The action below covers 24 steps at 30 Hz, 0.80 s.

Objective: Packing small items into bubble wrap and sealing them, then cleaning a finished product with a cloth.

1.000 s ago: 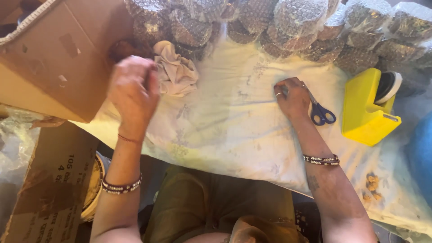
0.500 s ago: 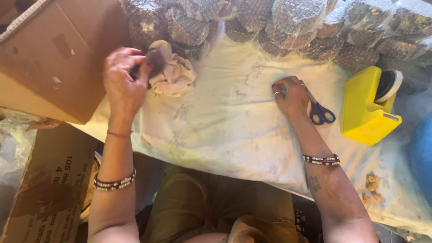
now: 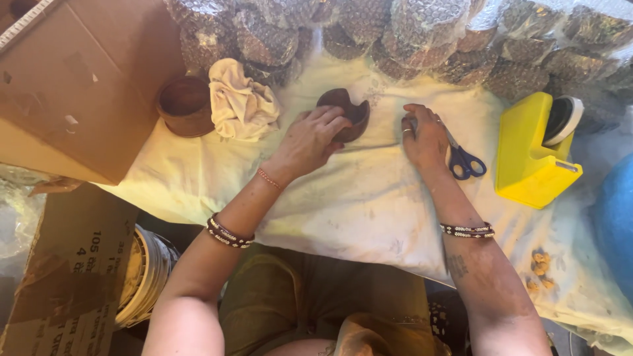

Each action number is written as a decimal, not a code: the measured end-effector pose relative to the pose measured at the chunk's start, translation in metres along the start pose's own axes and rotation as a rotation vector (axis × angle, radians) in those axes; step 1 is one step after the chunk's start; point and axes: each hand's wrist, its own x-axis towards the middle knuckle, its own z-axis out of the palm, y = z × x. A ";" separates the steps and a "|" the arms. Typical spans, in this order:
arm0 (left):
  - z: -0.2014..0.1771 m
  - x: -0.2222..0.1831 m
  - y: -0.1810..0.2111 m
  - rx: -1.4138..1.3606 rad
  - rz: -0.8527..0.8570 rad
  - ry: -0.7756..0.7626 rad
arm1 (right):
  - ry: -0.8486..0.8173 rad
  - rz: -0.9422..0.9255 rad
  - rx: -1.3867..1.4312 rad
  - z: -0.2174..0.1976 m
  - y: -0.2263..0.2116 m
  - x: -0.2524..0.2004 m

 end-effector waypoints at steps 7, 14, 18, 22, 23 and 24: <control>-0.045 -0.028 -0.029 0.054 -0.193 -0.055 | -0.027 0.025 -0.009 -0.005 -0.005 0.000; -0.075 -0.085 -0.082 0.304 -0.530 -0.114 | -0.034 0.015 -0.045 -0.004 -0.004 0.000; -0.071 -0.082 -0.073 0.375 -0.499 -0.030 | -0.044 0.017 -0.062 -0.004 -0.006 0.000; -0.074 -0.052 -0.047 0.096 -0.517 0.109 | -0.003 -0.023 -0.031 -0.007 -0.019 -0.001; -0.076 -0.043 -0.039 -0.104 -0.586 0.049 | 0.035 -0.060 0.010 -0.008 -0.025 -0.001; -0.072 -0.032 -0.030 -0.105 -0.587 0.050 | 0.033 -0.061 0.009 -0.015 -0.039 -0.002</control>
